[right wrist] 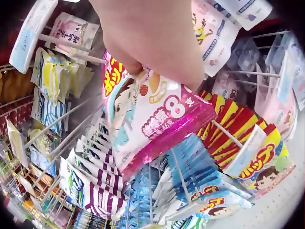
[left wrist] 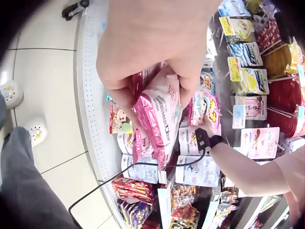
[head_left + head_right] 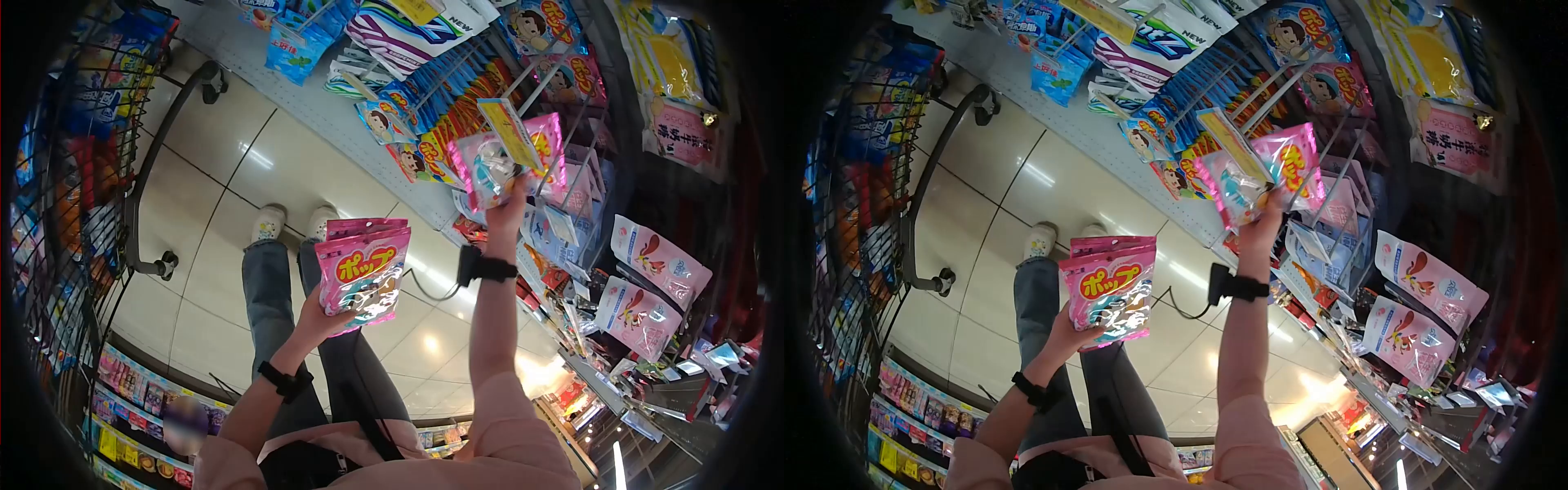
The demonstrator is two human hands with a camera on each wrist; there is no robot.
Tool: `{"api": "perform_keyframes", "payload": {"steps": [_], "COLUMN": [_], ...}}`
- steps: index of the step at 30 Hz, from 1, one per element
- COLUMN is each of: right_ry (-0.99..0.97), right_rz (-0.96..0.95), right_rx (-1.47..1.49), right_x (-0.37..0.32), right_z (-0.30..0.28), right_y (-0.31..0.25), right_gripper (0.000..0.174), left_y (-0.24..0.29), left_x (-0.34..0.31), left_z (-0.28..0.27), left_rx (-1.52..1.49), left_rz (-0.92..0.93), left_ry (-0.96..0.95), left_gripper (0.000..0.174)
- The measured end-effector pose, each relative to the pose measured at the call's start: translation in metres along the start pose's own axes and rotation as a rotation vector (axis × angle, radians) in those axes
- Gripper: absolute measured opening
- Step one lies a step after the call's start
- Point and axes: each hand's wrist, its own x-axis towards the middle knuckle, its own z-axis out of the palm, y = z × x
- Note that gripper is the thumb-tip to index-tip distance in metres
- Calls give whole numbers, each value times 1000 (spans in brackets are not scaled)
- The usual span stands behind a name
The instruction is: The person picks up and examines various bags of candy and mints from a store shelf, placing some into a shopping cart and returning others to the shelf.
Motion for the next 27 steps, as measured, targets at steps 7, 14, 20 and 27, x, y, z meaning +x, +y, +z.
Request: {"api": "perform_keyframes", "payload": {"steps": [7, 14, 20, 27], "right_ry": [-53, -300, -62, 233], "right_rz": [-161, 448, 325, -108], "right_rx": [-1070, -495, -434, -145], "right_x": [33, -112, -151, -114], "right_z": [-64, 20, 20, -3], "right_y": [36, 86, 109, 36], "right_gripper": [37, 34, 17, 17], "left_y": [25, 38, 27, 13], "left_x": [35, 49, 45, 53], "left_z": [3, 6, -9, -16], "left_rx": [30, -10, 93, 83], "left_rz": [60, 98, 98, -1], "left_ry": [-17, 11, 87, 175], "left_gripper": [56, 55, 44, 31]}}
